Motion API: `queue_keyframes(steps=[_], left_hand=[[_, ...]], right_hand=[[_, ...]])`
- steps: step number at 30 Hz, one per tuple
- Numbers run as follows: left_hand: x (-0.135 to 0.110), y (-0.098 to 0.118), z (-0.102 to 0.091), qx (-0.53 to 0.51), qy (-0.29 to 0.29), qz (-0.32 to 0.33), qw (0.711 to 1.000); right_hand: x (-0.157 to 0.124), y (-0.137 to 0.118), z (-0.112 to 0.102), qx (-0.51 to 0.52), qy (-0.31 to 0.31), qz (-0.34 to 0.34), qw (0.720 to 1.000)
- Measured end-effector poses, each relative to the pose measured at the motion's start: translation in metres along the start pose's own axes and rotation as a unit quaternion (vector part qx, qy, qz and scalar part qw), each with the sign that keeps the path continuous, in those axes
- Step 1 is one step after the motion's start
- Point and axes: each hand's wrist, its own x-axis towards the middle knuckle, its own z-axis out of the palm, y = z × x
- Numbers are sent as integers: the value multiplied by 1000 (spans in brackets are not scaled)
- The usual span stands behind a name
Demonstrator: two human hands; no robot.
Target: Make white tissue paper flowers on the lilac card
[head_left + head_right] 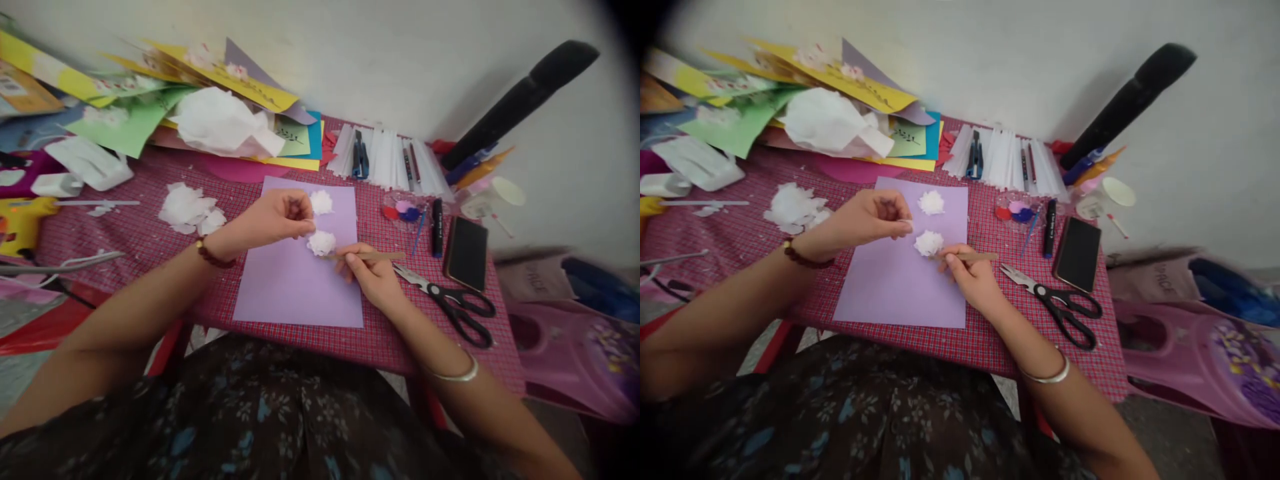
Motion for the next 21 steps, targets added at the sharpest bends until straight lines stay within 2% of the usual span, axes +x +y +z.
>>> queue_keyframes(steps=[4, 7, 10, 16, 18, 21], left_hand=[[13, -14, 12, -12, -46, -13, 999], [10, -26, 9, 1, -75, -38, 996], [5, -33, 6, 34, -129, -53, 990], [-6, -26, 11, 148, -230, 26, 961], [-7, -23, 10, 162, -236, 36, 958], [-7, -22, 5, 128, -191, 10, 973]], right_hand=[[1, -1, 1, 7, 16, -5, 1000], [3, -1, 0, 13, 19, 5, 1000], [4, -1, -1, 15, 15, 6, 1000], [4, -1, -2, 24, 37, -1, 999], [4, 0, -3, 41, 45, 3, 998], [5, 1, -4, 39, 35, 10, 999]])
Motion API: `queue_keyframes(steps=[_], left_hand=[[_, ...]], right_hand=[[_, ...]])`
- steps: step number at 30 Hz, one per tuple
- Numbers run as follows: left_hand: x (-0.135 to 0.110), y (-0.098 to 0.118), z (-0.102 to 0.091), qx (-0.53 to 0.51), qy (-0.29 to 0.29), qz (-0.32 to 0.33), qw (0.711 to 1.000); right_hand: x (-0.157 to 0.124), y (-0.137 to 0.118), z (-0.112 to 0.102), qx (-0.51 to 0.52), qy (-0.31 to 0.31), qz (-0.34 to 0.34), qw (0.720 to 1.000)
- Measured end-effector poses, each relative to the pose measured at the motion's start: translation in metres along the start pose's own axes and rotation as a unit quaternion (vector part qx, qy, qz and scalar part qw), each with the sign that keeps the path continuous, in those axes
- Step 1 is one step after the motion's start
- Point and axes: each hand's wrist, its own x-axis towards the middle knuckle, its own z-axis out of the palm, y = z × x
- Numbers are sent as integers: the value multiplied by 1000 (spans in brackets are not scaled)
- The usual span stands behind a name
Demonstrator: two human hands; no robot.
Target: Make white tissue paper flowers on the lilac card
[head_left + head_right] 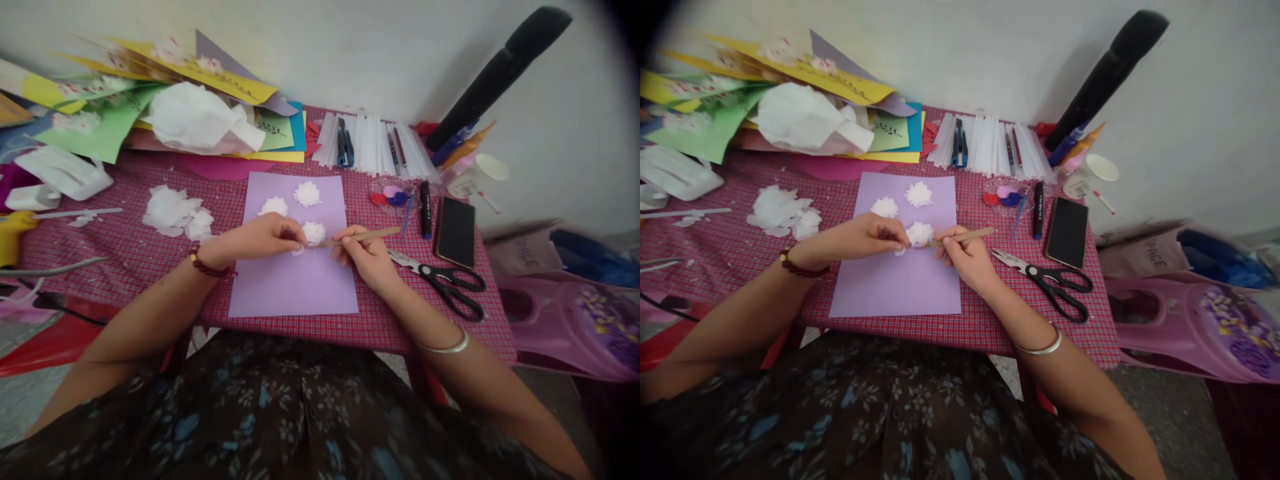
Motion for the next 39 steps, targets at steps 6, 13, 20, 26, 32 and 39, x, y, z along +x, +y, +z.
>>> queue_keyframes(steps=[6, 13, 20, 26, 32, 39], left_hand=[[2, -2, -5, -109, 76, -43, 990], [4, -1, 4, -73, 66, -60, 993], [18, -10, 32, 39, 145, -37, 988], [21, -16, 35, 110, 174, -3, 979], [23, -16, 36, 119, 174, -1, 978], [23, -16, 37, 97, 177, -12, 979]], right_hand=[[1, 1, 2, -42, -21, -17, 999], [3, 2, 4, -44, -19, -22, 999], [1, -2, 0, -8, 29, -15, 999], [-5, -9, 0, 1, 52, -26, 998], [-5, 1, 3, -62, -12, -46, 997], [-6, 7, 1, -112, -39, -80, 990]])
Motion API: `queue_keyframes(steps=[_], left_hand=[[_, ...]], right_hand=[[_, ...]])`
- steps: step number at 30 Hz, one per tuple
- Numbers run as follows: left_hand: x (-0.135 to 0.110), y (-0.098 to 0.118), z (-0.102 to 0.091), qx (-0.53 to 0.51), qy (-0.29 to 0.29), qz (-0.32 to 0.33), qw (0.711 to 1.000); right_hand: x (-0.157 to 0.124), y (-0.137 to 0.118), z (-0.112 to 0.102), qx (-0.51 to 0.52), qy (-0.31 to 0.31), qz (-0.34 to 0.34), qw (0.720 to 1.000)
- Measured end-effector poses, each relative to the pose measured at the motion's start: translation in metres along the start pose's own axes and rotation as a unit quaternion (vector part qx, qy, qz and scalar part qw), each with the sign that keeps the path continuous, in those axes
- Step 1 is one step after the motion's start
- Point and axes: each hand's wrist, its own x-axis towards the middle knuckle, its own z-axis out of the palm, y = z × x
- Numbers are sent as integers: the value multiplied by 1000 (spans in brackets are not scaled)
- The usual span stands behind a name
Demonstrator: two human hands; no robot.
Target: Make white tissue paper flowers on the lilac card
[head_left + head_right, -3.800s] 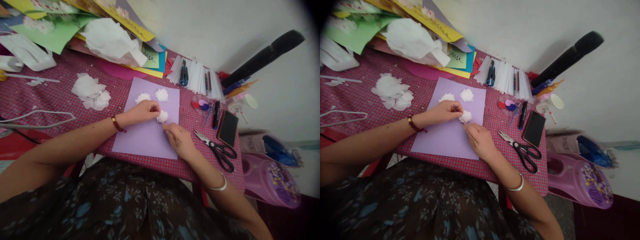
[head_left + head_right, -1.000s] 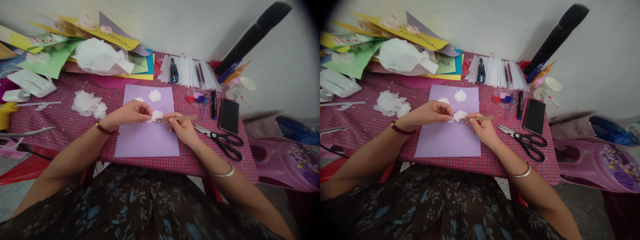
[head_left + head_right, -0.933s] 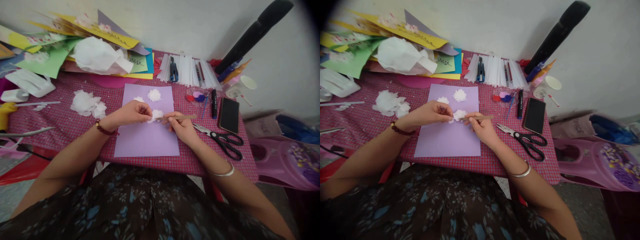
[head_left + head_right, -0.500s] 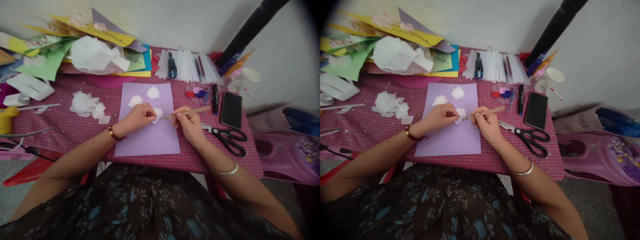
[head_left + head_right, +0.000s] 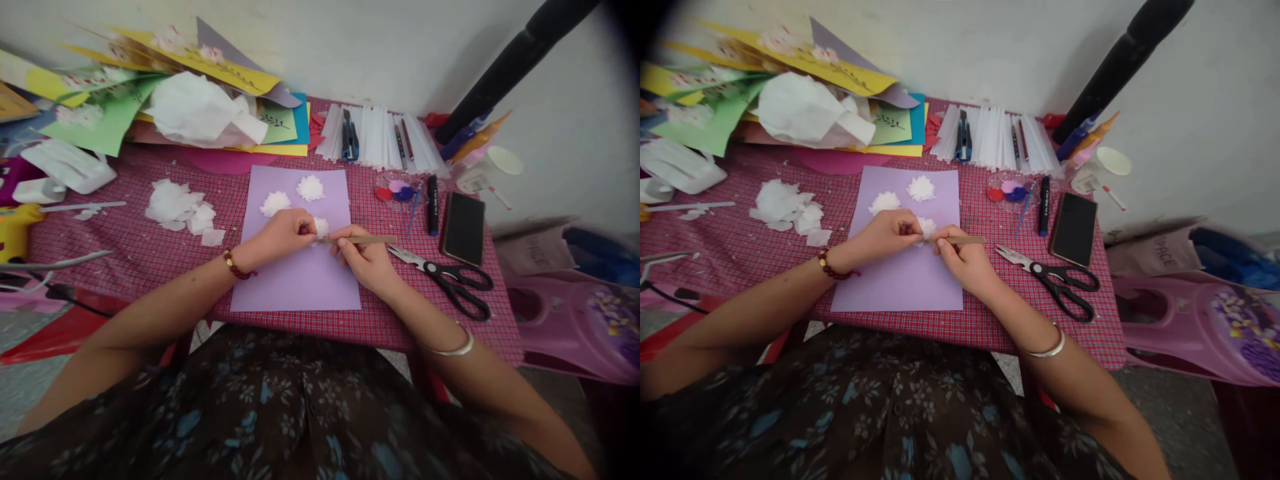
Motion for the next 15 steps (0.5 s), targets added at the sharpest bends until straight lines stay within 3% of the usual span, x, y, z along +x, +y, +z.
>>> queue_keyframes(steps=[9, 15], left_hand=[[4, 0, -9, -92, 11, -43, 995], [6, -3, -8, -117, -6, -77, 990]], right_hand=[[-4, -6, -1, -149, -17, -43, 988], [-9, -7, 3, -326, -41, -156, 931]])
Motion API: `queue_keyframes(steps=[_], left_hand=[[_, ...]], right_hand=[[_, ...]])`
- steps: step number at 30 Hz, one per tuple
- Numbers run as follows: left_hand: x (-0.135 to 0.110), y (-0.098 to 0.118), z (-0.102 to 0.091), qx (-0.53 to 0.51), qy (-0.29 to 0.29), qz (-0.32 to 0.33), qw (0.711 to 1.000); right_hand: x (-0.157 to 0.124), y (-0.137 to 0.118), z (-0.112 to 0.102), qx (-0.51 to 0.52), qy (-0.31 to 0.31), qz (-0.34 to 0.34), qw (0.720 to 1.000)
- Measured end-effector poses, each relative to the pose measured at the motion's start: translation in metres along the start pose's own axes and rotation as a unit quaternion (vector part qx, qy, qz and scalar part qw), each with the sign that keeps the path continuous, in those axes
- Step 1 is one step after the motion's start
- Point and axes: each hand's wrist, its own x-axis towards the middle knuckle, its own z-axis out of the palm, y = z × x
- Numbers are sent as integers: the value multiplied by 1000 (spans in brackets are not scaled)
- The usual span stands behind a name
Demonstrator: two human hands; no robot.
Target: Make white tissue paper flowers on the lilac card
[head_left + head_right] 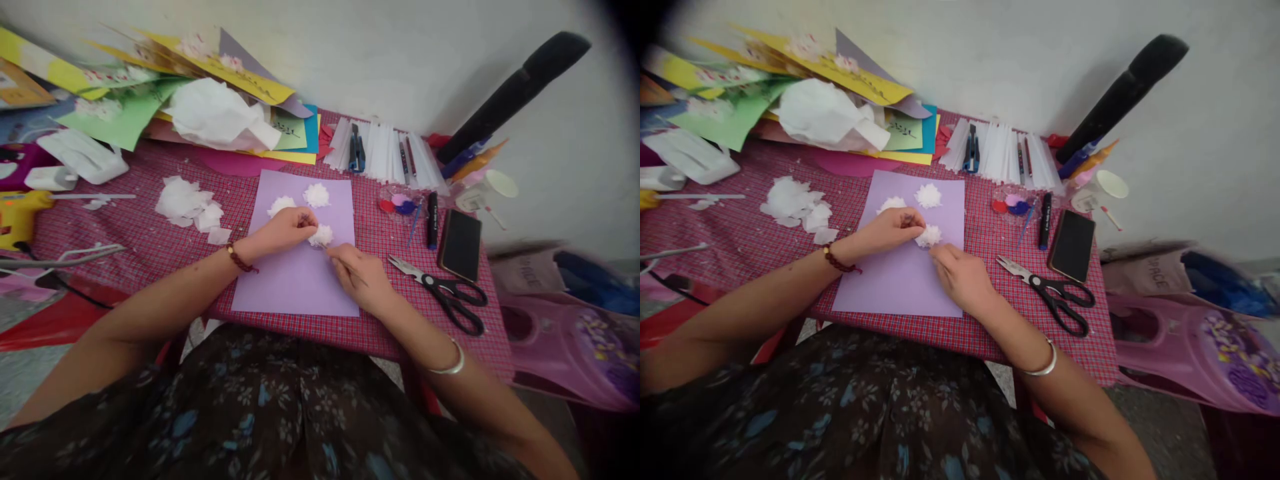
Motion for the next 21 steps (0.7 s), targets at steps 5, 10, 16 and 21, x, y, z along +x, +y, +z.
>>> queue_keyframes(steps=[5, 10, 16, 21], left_hand=[[-6, 6, -24, -82, 21, 1, 996], [-45, 12, -92, -87, 215, 4, 973], [-117, -11, -115, 113, 163, -18, 980], [-134, -35, -95, 415, 75, 4, 907]], right_hand=[[-2, 1, 0, 23, 21, -5, 999], [-1, 6, -4, 264, 105, 154, 946], [4, 6, -3, 347, 85, 206, 911], [2, 4, -1, 348, 69, 209, 911]])
